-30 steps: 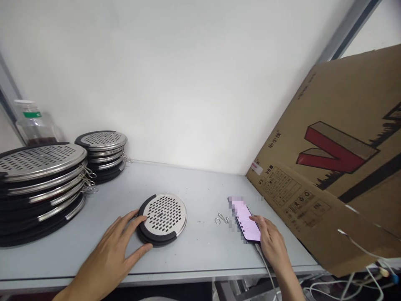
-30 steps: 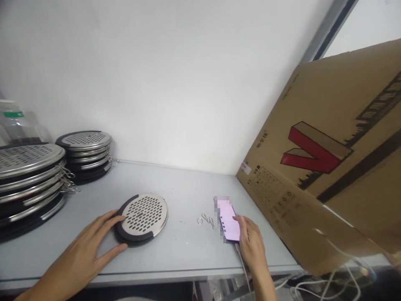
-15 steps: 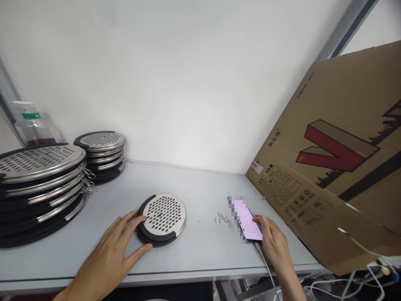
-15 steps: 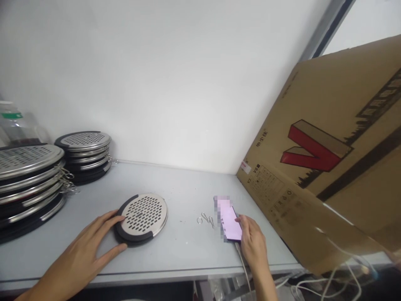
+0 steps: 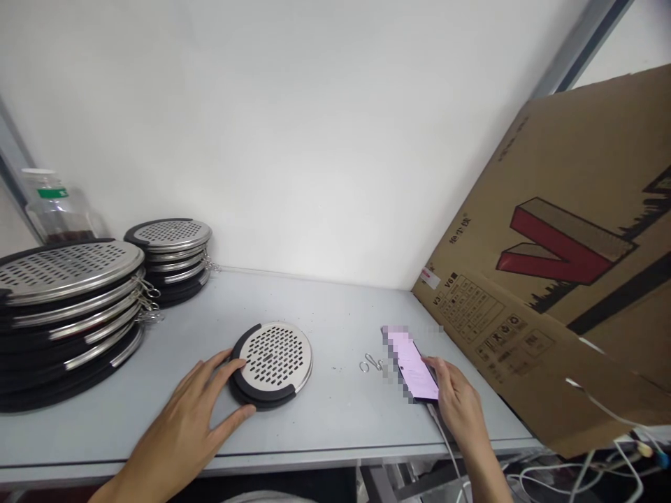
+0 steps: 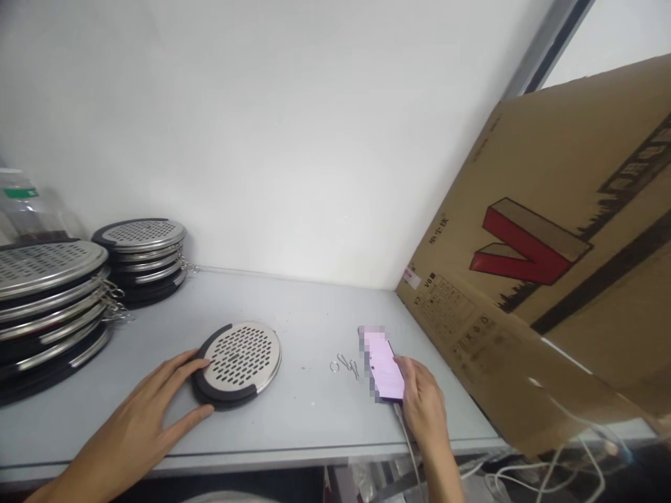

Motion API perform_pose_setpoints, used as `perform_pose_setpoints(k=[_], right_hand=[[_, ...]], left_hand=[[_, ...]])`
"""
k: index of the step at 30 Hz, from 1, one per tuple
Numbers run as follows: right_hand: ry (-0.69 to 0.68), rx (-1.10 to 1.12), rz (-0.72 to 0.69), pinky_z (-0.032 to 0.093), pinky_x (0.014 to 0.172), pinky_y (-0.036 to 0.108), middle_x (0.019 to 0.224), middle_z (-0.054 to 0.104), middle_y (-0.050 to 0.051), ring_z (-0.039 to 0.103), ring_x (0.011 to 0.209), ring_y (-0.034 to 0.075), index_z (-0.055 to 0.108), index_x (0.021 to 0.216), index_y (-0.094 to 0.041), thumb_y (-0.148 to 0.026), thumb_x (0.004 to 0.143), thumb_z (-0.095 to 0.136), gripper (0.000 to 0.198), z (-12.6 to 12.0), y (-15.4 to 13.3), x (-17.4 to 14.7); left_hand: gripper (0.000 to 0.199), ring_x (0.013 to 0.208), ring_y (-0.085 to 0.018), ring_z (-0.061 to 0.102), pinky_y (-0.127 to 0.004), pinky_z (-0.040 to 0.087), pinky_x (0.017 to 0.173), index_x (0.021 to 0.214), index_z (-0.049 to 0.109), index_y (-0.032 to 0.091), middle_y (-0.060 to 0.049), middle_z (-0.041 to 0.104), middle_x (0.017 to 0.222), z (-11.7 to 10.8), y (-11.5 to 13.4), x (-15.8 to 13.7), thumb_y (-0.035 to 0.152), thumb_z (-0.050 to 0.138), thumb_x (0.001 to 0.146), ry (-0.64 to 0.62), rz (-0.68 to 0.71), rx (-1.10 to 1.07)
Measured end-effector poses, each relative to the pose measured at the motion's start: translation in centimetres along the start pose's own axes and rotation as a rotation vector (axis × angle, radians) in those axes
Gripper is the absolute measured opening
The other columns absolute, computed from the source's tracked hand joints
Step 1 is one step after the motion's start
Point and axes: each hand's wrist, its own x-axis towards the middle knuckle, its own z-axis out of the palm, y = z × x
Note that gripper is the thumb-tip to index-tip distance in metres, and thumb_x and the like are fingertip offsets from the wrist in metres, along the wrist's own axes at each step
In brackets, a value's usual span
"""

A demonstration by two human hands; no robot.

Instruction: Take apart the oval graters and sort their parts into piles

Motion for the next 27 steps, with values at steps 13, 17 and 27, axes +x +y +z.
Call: perform_pose_setpoints(k=[13, 17, 27], right_hand=[[0.012, 0.0, 0.031, 0.042, 0.096, 0.038, 0.11, 0.071, 0.014, 0.062, 0.106, 0.029, 0.073, 0.103, -0.016, -0.058, 0.095, 0.032, 0.06, -0.07, -0.28, -0.11], [0.006, -0.005, 0.042, 0.043, 0.095, 0.037, 0.109, 0.071, 0.013, 0.062, 0.106, 0.029, 0.074, 0.1, -0.017, -0.059, 0.094, 0.031, 0.06, -0.19, -0.48, -0.19], [0.004, -0.016, 0.044, 0.043, 0.095, 0.038, 0.11, 0.071, 0.013, 0.062, 0.107, 0.03, 0.073, 0.096, -0.018, -0.059, 0.095, 0.031, 0.059, -0.12, -0.57, -0.16]], left_hand=[[0.058, 0.125, -0.031, 0.053, -0.048, 0.048, 0.102, 0.136, 0.045, 0.032, -0.007, 0.047, 0.142, -0.17, 0.21, 0.03, 0.055, 0.059, 0.085, -0.017, -0.006, -0.002], [0.059, 0.125, -0.03, 0.053, -0.048, 0.047, 0.103, 0.137, 0.044, 0.032, -0.007, 0.046, 0.144, -0.14, 0.18, 0.02, 0.055, 0.059, 0.085, -0.022, -0.005, 0.002], [0.059, 0.125, -0.031, 0.053, -0.048, 0.047, 0.103, 0.136, 0.046, 0.032, -0.006, 0.048, 0.143, -0.12, 0.18, -0.02, 0.056, 0.06, 0.084, -0.011, -0.017, -0.019]])
